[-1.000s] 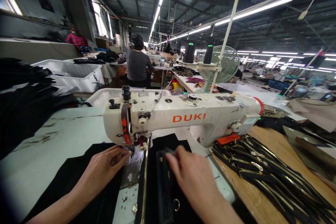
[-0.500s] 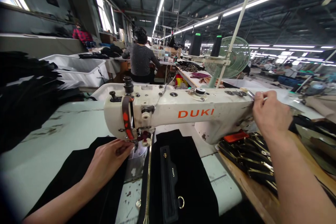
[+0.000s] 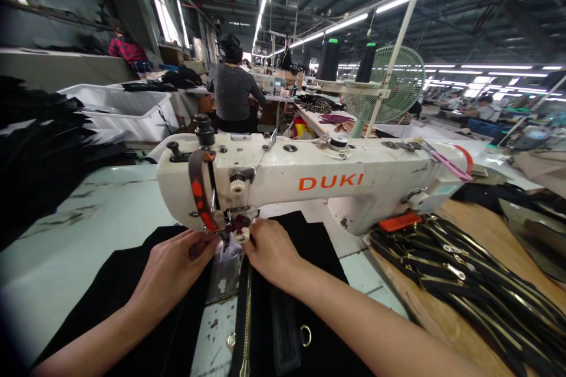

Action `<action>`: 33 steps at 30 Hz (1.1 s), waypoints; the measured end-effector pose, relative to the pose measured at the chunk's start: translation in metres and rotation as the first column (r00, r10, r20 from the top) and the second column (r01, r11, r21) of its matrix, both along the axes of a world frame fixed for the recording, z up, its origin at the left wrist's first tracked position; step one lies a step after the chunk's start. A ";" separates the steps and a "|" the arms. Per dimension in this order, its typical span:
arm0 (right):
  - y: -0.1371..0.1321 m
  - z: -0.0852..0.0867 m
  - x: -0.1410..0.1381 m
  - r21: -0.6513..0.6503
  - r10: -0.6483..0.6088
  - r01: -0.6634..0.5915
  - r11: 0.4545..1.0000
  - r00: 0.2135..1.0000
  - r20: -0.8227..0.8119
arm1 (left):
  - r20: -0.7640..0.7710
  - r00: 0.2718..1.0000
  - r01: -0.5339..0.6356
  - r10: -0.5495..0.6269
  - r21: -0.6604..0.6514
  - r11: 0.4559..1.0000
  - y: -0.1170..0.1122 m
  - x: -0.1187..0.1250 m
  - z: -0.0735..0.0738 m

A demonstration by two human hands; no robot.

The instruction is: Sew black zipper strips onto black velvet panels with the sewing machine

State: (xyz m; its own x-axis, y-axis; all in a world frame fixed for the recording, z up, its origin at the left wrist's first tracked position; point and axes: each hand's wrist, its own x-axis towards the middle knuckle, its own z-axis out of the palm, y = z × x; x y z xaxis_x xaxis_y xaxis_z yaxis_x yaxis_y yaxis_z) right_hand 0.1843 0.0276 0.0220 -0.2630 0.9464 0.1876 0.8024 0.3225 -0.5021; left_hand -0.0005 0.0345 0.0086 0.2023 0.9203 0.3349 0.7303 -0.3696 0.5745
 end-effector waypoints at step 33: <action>0.016 -0.015 -0.009 -0.010 0.035 -0.039 0.999 0.970 -0.242 | 0.076 0.997 -0.023 0.025 -0.019 1.000 -0.001 0.003 0.001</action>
State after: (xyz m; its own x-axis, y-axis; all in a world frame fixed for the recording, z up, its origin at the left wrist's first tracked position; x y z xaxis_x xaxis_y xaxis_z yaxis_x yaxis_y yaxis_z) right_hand 0.1753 0.0432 0.0072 -0.2465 0.9400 0.2359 0.6444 0.3408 -0.6845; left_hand 0.0021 0.0340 0.0098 0.1549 0.9307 0.3314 0.6929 -0.3414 0.6350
